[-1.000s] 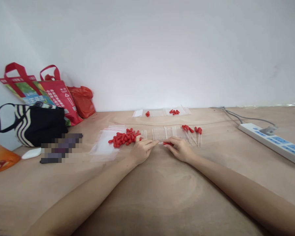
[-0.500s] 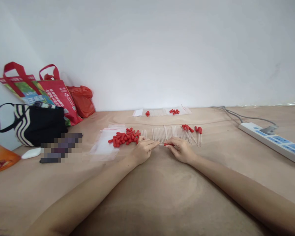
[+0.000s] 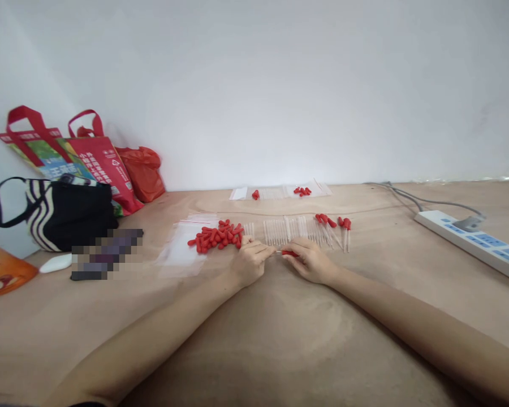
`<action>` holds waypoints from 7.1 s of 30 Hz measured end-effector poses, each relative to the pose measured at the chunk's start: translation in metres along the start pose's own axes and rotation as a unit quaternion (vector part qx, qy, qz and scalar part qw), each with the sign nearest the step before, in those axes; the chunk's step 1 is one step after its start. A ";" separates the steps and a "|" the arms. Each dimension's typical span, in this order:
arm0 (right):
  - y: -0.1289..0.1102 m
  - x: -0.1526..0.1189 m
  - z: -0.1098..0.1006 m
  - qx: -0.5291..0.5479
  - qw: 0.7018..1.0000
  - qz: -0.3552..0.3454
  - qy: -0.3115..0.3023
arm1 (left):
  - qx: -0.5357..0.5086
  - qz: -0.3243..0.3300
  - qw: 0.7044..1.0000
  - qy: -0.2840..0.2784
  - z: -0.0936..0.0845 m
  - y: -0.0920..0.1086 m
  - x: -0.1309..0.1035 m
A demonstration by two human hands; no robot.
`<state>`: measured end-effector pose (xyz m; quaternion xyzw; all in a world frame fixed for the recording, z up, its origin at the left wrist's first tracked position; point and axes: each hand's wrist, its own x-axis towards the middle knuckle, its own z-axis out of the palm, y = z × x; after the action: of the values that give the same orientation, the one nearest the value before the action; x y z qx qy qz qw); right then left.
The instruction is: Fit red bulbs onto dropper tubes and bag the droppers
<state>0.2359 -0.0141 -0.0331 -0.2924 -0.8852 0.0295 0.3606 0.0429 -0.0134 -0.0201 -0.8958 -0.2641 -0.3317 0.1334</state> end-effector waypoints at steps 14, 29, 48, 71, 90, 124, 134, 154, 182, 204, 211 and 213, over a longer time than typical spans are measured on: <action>-0.003 0.010 0.008 0.335 0.900 0.253 0.115 | -0.033 -0.060 0.996 0.051 0.006 0.003 0.001; 0.076 0.010 -0.076 -0.076 0.892 0.436 0.085 | 0.049 -0.246 0.968 0.018 -0.007 -0.018 -0.002; 0.100 -0.012 -0.074 -0.259 0.858 0.439 -0.070 | 0.202 -0.347 0.915 -0.043 -0.015 -0.037 -0.009; 0.063 0.002 -0.039 -0.109 0.934 0.314 0.130 | 0.199 -0.297 0.933 -0.040 -0.002 -0.029 0.004; 0.029 -0.004 -0.011 -0.016 0.988 0.088 0.125 | 0.214 -0.373 0.887 -0.170 0.012 -0.025 0.054; 0.003 -0.002 -0.011 0.120 0.990 0.063 0.045 | -0.055 -0.058 0.996 -0.035 0.002 -0.004 -0.001; 0.005 -0.005 -0.008 0.115 0.991 0.034 0.059 | -0.019 -0.020 0.999 -0.032 0.001 0.000 0.000; 0.003 0.000 -0.005 0.018 1.000 -0.010 -0.009 | 0.018 -0.023 0.997 -0.067 0.001 0.007 0.002; 0.059 0.020 -0.074 0.167 0.848 0.445 0.233 | -0.008 -0.178 0.984 0.003 -0.005 -0.001 0.005; 0.113 -0.022 -0.089 -0.252 0.795 0.552 0.018 | 0.166 -0.296 0.940 -0.032 0.004 -0.014 0.003; 0.112 -0.025 -0.083 -0.274 0.796 0.539 -0.034 | 0.171 -0.341 0.920 -0.088 0.001 -0.008 0.005; 0.114 -0.025 -0.080 -0.280 0.800 0.530 -0.033 | 0.169 -0.337 0.922 -0.090 0.000 -0.007 0.004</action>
<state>0.3592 0.0536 -0.0194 -0.8031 -0.5730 -0.0238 0.1616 0.0414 -0.0062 -0.0164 -0.7442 -0.6131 -0.2259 0.1384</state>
